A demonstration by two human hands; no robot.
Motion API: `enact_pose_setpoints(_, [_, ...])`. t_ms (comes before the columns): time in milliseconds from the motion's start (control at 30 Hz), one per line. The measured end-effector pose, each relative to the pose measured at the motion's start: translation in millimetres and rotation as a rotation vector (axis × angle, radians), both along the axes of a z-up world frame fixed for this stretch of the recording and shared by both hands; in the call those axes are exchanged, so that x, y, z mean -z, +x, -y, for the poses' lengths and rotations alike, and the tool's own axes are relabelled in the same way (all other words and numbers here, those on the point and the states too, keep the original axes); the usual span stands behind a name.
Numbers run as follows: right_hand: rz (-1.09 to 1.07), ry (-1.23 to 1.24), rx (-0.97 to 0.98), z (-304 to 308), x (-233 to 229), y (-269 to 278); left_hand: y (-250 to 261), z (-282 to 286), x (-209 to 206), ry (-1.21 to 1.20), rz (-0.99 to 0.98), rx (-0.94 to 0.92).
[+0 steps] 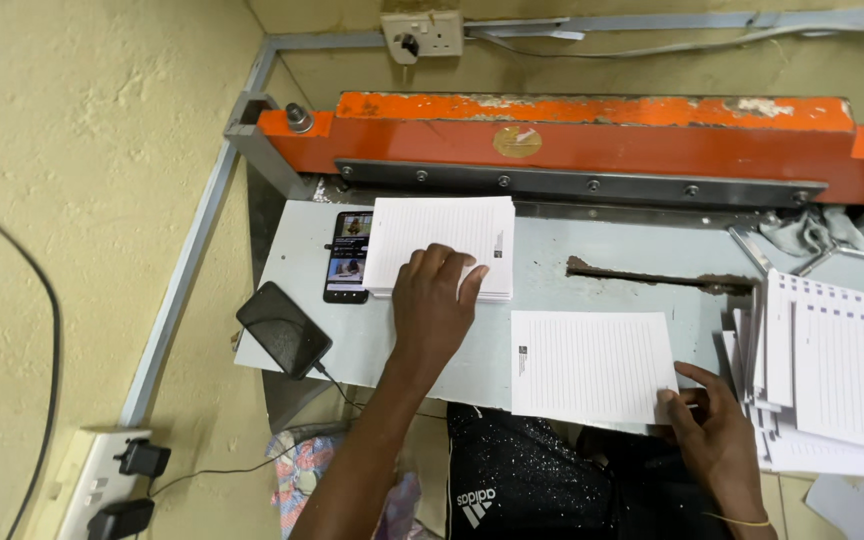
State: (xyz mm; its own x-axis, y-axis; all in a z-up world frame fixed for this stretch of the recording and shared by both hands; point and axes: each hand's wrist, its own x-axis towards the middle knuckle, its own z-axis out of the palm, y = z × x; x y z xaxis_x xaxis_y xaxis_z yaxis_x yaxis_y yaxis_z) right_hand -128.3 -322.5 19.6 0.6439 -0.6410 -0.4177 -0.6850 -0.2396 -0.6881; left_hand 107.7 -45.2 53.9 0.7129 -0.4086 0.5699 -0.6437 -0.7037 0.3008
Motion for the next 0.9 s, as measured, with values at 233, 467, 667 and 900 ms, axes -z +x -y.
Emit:
enact_pose_setpoints(233, [-0.033,-0.838,-0.210,-20.5,-0.4,-20.4,15.0,54.3,25.8,0.405,-0.055,-0.266])
enact_pose_setpoints(467, [0.146,-0.536,-0.265,-34.4,-11.2,-13.0,18.1,55.1,14.3,0.333,-0.261,-0.336])
enact_pose_setpoints(667, [0.189,-0.428,-0.233,-25.8,-0.9,-24.5,27.6,10.7,-58.4,-0.190,-0.888,-0.283])
enact_pose_setpoints(900, [0.211,-0.223,-0.251,-20.6,-7.1,-14.3,16.1,17.9,-53.4,-0.086,-0.791,-0.328])
